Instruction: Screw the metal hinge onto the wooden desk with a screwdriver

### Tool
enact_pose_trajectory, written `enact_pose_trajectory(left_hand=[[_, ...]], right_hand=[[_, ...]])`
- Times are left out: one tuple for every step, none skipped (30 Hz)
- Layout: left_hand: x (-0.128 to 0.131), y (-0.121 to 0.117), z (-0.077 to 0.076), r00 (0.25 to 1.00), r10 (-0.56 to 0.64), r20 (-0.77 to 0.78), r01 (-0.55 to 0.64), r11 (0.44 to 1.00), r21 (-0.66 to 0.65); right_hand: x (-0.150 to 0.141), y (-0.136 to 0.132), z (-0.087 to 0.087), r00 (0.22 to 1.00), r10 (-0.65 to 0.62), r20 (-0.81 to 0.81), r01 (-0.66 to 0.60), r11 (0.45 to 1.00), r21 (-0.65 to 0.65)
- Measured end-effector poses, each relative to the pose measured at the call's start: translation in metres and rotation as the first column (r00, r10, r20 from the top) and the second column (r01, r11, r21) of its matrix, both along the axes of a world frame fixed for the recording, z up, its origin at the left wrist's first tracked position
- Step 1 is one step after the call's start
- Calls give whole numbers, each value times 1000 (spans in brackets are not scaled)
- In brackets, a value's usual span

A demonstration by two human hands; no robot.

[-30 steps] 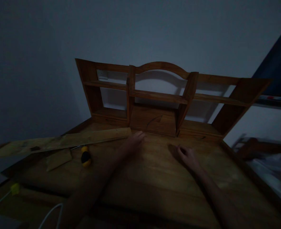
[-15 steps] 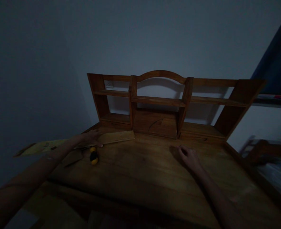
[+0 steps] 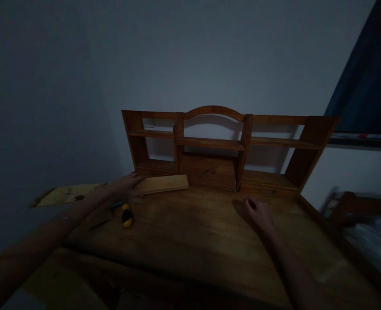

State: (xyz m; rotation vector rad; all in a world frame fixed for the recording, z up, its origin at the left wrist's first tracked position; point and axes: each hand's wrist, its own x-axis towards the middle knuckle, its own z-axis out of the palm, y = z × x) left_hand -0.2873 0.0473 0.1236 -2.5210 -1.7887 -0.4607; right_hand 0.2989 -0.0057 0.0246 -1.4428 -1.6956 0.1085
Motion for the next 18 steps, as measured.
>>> enact_pose_trajectory(left_hand=[[8, 1, 11, 997, -67, -48, 66, 998, -25], [19, 2, 21, 989, -123, -86, 121, 992, -36], [31, 2, 31, 981, -160, -106, 159, 987, -21], [46, 1, 39, 972, -203, -116, 204, 979, -6], [63, 0, 46, 961, -250, -114, 254, 967, 17], [82, -2, 51, 951, -292, -104, 297, 954, 36], [103, -5, 53, 935, -342, -99, 346, 938, 30], [124, -9, 54, 916, -391, -84, 395, 918, 31], [146, -12, 53, 893, -445, -69, 448, 893, 38], [167, -15, 50, 863, -503, -56, 505, 862, 43], [187, -17, 45, 830, -556, -39, 557, 828, 59], [206, -19, 39, 803, -596, -21, 596, 800, 75], [224, -19, 33, 780, -626, -9, 625, 777, 78], [239, -19, 25, 760, -650, 0, 648, 757, 77], [253, -18, 16, 745, -667, 7, 664, 743, 78], [265, -16, 7, 734, -680, 11, 677, 732, 71], [275, -14, -3, 724, -690, 15, 687, 723, 66], [284, -12, -13, 721, -693, 17, 691, 721, 63]], right_hand=[[4, 2, 0, 999, -5, -39, 5, 1000, 1], [9, 3, 1, 996, -13, -86, 13, 1000, 0], [14, 5, 1, 990, -21, -140, 21, 1000, -2], [19, 8, 2, 979, -28, -201, 27, 1000, -6], [25, 10, 3, 963, -33, -268, 30, 999, -12], [32, 13, 3, 941, -33, -338, 28, 999, -20], [39, 16, 4, 910, -36, -412, 28, 999, -24], [46, 19, 4, 871, -43, -489, 35, 999, -26], [53, 21, 5, 822, -58, -567, 54, 998, -24], [61, 23, 5, 766, -69, -639, 70, 997, -24], [67, 25, 6, 711, -70, -699, 75, 997, -23], [74, 26, 7, 656, -62, -752, 77, 997, -15], [80, 26, 8, 605, -49, -795, 78, 997, -2], [85, 25, 8, 560, -32, -828, 82, 997, 16], [90, 24, 9, 522, -18, -853, 92, 995, 35], [95, 22, 10, 495, -9, -869, 108, 993, 51], [99, 20, 10, 481, -5, -876, 126, 990, 64], [103, 18, 11, 476, -4, -879, 145, 987, 74]])
